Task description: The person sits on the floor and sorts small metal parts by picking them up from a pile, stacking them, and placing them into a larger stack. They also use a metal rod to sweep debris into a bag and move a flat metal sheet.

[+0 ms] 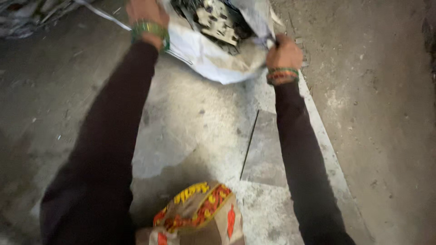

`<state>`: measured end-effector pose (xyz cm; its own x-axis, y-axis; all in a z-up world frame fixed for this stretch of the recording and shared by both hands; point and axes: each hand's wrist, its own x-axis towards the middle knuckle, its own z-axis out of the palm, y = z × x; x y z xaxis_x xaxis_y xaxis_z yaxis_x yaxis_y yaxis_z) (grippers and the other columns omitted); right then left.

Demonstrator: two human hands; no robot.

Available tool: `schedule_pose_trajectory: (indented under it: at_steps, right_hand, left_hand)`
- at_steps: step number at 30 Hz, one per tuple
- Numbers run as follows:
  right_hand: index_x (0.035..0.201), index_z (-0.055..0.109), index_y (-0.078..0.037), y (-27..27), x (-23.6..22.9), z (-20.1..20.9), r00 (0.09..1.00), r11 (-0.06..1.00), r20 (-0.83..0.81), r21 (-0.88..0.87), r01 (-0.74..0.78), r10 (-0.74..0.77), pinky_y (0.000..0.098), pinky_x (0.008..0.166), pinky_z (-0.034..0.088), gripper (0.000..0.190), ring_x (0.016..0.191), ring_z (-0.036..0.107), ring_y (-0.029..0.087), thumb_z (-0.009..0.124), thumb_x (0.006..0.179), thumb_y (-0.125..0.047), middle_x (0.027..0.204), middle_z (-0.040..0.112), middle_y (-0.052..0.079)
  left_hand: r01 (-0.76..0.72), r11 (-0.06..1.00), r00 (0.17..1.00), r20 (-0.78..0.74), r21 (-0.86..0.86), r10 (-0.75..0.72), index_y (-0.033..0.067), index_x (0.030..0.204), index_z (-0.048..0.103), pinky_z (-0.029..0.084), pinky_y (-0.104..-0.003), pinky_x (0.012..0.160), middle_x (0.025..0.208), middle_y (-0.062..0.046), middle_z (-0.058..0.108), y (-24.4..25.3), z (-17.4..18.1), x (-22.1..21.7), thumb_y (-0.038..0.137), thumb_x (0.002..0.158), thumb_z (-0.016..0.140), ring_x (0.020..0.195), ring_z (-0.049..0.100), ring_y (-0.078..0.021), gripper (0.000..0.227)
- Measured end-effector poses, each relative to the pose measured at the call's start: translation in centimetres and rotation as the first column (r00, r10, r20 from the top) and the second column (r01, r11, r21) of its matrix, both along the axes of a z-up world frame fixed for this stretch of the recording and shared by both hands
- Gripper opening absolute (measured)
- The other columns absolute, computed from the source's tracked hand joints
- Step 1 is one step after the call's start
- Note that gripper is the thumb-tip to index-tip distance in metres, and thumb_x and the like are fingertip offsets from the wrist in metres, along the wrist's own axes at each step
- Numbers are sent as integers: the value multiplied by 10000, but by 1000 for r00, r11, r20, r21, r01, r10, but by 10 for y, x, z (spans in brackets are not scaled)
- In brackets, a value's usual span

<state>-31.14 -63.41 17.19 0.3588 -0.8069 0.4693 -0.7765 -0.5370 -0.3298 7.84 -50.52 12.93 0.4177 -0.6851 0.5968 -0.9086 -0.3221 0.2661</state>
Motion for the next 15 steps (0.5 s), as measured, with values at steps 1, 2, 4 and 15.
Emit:
schedule_pose_trajectory:
  at_steps: [1,2,4,15]
  right_hand:
    - [1051,771,-101,21,-17,3,999,999,-35,41,-31,32,510,757,573,231,857,717,416,679,843,-145,937,750,189]
    - [1078,762,-85,41,-31,9,996,996,-63,68,-55,59,509,771,570,239,870,714,415,686,860,-144,956,745,196]
    - [1062,763,-69,89,-55,19,997,997,-7,8,-71,71,505,755,555,266,868,711,406,717,807,-126,989,758,188]
    - [1306,574,-13,310,-157,12,998,960,-33,274,52,-44,514,852,529,518,1035,646,443,750,860,-209,1134,660,283]
  left_hand:
    - [0,999,999,49,-37,1,45,1042,704,509,-568,778,948,-244,696,32,-1,-17,208,871,693,902,650,-446,236]
    - [-36,998,998,-46,54,39,44,1045,702,513,-566,770,944,-244,696,60,4,-34,196,870,695,895,652,-446,232]
    - [-115,931,933,-285,346,221,42,1098,693,552,-556,695,905,-268,706,115,17,-77,222,831,707,816,698,-430,322]
    - [-254,922,815,-449,293,367,26,1349,387,533,-565,875,1168,-314,608,327,100,-228,356,693,881,1061,629,-516,885]
